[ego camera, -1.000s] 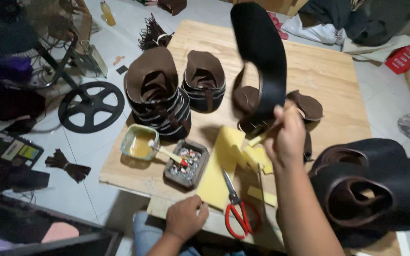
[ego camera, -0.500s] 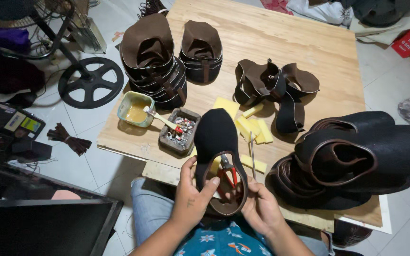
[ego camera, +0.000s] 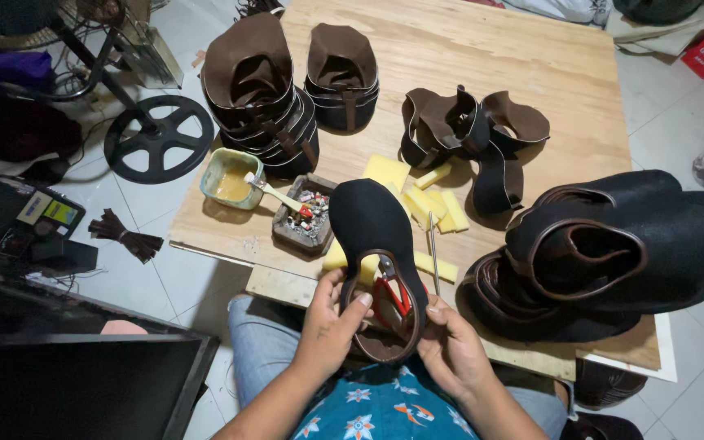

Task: The person sits at a workbench and trims the edges of a brown sandal upper, first using red-handled scissors to cut along the strap edge, then using a small handheld blade to shave and smooth the edge. They turn the sandal over repeatedly to work around the opening and set trimmed pieces aside on the bench.

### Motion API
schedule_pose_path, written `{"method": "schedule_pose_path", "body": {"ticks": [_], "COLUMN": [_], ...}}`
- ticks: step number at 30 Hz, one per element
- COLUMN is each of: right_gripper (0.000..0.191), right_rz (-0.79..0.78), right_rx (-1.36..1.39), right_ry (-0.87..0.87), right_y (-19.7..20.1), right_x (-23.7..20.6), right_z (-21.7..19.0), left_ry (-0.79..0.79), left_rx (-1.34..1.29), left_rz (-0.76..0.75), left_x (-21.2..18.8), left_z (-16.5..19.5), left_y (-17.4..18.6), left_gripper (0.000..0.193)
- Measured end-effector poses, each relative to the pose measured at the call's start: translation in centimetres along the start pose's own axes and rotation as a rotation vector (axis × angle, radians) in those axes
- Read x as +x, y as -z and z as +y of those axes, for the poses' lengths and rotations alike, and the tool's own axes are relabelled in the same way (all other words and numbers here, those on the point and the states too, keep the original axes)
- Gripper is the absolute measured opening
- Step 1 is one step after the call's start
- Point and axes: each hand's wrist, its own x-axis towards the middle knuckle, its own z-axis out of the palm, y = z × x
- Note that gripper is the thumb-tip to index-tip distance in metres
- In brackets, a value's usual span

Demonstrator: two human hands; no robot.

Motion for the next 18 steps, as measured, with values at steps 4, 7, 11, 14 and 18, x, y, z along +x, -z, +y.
{"method": "schedule_pose_path", "body": {"ticks": [4, 7, 11, 14, 18], "right_gripper": [0.041, 0.042, 0.039, 0.036, 0.029], "right_rz": [0.091, 0.041, 0.172, 0.137, 0.116], "right_rx": [-0.115, -0.139, -0.241, -0.261, -0.293], "right_ry": [0.019, -0.027, -0.08, -0.105, -0.127], "right_y": [0.3, 1.1, 1.7, 2.0, 2.6], "right_x": [-0.2, -0.2, -0.1, -0.1, -0.2], "right_z": [0.5, 0.8, 1.2, 1.3, 1.0], "left_ry": [0.069, 0.207, 0.001, -0.09, -0.124], "left_rx": [0.008, 0.158, 0.229, 0.304, 0.481], "left_rz": [0.069, 0.048, -0.085, -0.121, -0.113], "left_x": [0.2, 0.3, -0.3, -0.9, -1.2], "left_z": [0.2, 0.7, 1.7, 2.8, 4.3], "left_y": [0.2, 0.9, 1.7, 1.7, 1.2], "left_gripper": [0.055, 0.052, 0.056, 0.061, 0.065]}}
